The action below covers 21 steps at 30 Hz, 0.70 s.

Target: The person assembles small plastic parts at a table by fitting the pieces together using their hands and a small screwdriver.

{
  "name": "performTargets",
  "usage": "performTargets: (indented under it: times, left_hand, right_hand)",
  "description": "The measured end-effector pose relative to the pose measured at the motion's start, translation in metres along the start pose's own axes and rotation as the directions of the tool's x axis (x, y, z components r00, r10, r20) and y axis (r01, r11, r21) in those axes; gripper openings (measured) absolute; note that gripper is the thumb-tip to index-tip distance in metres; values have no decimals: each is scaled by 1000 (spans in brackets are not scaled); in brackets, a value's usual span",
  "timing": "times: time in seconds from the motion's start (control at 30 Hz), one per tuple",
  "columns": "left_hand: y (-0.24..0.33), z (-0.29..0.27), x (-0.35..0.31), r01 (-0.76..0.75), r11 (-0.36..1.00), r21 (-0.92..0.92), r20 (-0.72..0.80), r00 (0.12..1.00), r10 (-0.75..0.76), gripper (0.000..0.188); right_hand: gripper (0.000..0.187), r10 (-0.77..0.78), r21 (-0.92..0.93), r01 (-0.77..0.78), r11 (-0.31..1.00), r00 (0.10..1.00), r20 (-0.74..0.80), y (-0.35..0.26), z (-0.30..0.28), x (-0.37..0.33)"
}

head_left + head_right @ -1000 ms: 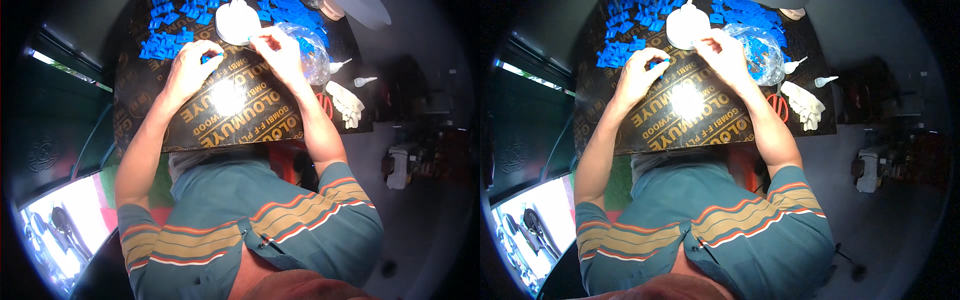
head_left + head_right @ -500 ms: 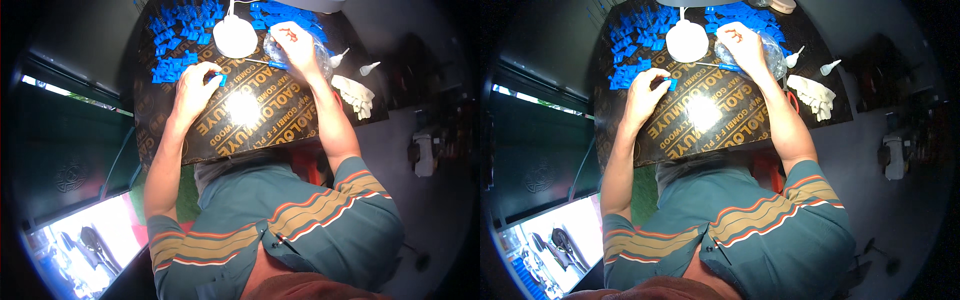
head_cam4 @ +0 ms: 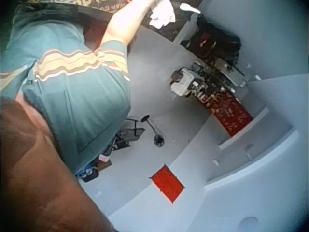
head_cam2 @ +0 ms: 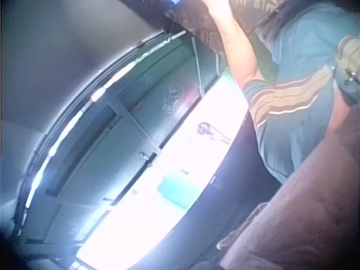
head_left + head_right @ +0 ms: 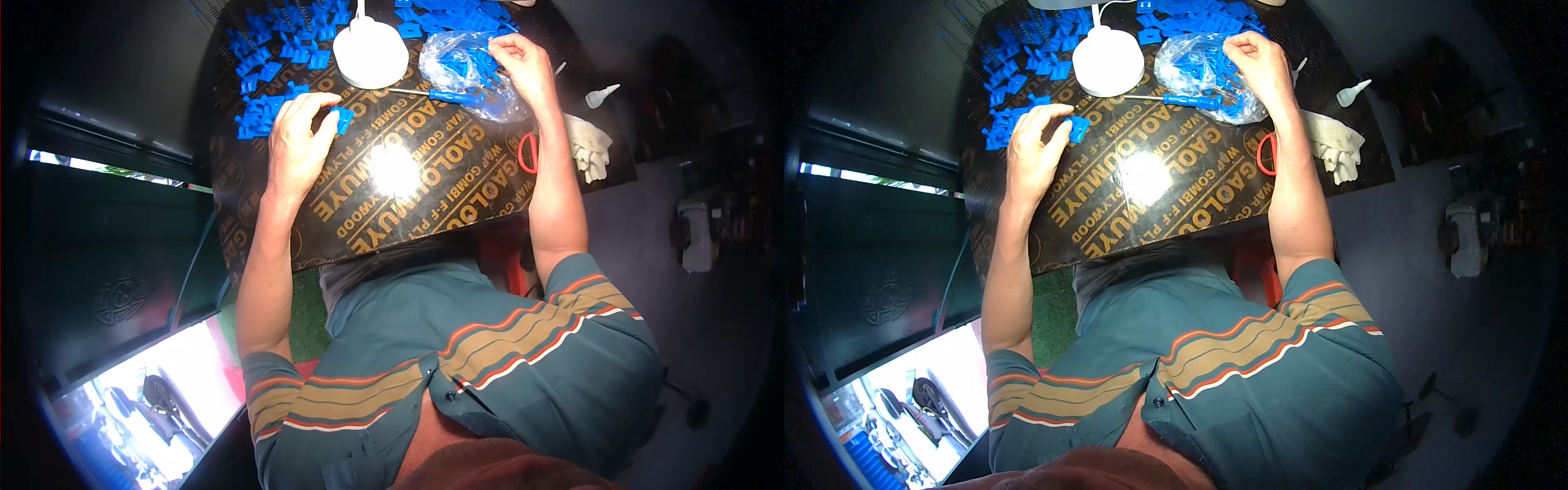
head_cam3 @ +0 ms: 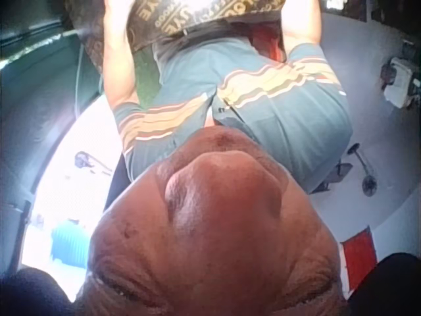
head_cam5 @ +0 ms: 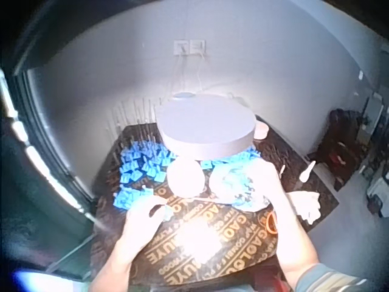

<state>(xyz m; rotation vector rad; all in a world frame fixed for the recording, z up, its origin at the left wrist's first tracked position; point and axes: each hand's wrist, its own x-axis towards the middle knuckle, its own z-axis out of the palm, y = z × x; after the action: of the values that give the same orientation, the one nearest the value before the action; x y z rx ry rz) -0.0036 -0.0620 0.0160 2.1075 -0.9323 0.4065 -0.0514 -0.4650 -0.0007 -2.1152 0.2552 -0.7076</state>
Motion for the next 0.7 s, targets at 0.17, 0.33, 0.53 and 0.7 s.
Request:
performTargets:
  times: [0.17, 0.33, 0.53, 0.7]
  left_hand:
    - [18, -17, 6, 2, 987, -162, -198, 980, -35, 14]
    - [65, -74, -5, -268, 744, -612, -367, 930, 34, 18]
    - [147, -176, -39, -487, -278, -828, -559, 757, 339, 14]
    - [181, -172, -7, -516, -98, -851, -495, 724, 480, 21]
  right_hand:
    - [22, 38, -74, -32, 997, 996, 76, 9, 4, 2]
    - [24, 45, -163, -36, 986, 997, 55, 8, -1, -4]
    - [28, 41, -362, -28, 932, 999, 29, -24, 1, -13]
    - [30, -36, -435, 45, 899, 999, 28, -14, 6, -14]
